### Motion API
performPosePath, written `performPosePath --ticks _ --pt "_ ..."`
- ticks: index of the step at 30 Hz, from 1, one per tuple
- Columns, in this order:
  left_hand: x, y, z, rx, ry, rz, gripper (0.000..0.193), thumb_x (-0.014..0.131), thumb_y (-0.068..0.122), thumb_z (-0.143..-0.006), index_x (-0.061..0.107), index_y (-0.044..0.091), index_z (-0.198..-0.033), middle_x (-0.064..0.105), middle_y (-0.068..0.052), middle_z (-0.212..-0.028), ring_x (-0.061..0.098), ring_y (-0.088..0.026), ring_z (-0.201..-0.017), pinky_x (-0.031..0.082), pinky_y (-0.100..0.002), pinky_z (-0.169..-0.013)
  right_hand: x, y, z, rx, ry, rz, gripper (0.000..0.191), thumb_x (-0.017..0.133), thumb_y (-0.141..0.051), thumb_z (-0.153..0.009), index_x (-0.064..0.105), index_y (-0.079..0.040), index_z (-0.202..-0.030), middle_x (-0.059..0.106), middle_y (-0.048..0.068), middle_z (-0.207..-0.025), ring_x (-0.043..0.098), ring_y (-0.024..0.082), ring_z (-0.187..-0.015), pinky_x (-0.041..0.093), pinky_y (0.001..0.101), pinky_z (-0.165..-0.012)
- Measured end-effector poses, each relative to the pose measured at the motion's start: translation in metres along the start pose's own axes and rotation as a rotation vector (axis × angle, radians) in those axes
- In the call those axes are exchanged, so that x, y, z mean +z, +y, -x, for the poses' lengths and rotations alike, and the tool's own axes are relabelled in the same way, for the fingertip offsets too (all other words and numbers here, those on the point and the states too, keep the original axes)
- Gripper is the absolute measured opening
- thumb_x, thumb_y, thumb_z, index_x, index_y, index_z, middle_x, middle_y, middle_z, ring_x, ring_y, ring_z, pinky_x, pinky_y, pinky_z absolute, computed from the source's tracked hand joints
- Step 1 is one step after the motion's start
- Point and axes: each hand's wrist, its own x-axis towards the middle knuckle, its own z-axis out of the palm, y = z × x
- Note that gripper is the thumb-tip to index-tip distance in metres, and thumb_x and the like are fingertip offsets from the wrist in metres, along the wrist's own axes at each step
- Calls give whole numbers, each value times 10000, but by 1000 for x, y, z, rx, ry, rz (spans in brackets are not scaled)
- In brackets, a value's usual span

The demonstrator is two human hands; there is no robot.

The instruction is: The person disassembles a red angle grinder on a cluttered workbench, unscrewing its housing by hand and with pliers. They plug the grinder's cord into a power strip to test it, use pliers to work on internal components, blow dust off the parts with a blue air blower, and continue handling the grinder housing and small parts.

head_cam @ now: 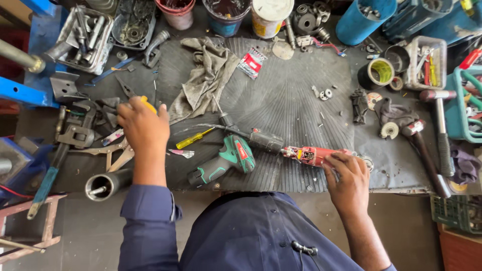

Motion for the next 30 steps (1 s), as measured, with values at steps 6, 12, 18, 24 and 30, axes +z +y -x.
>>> performPosePath --ticks 6,12,18,24,30 --pt "-9 12 -20 -289 -239 -19 958 895 455 -737 406 -66 -1374 590 -292 -1282 564 -457 -1194 404 -566 -1007 -8 5 -4 -45 19 -41 161 796 -131 -827 740 -91 -973 689 51 -1164 612 307 -1175 444 460 -1039" --pt "-8 27 -29 -513 -353 358 616 758 436 -830 538 81 -1283 635 -98 -1143 583 -206 -971 425 -357 -812 -8 23 -5 -1 1 -62 176 813 -139 -786 743 -91 -940 670 85 -1135 600 334 -1136 440 467 -1002" --pt "1 75 24 -415 -416 1467 420 737 213 -990 582 100 -1364 620 -57 -1126 590 -136 -881 502 -263 -738 -20 38 -4 45 -110 -307 299 824 -176 -802 718 -94 -1070 684 73 -1139 624 303 -1135 429 441 -1009" --pt "-6 192 134 305 -666 1296 863 723 182 -802 371 -35 -1560 588 -186 -1363 605 -248 -1170 493 -392 -1011 -47 44 -11 199 -265 -1500 646 698 -339 -940 437 -123 -1490 579 83 -1432 528 300 -1372 362 469 -1217" --pt "-1 264 169 795 -672 1162 647 710 239 -887 488 -28 -1432 628 -206 -1356 643 -295 -1218 455 -391 -1068 -63 101 -21 687 261 -2013 441 712 -270 -985 463 -75 -1292 664 160 -988 685 306 -855 592 443 -718"
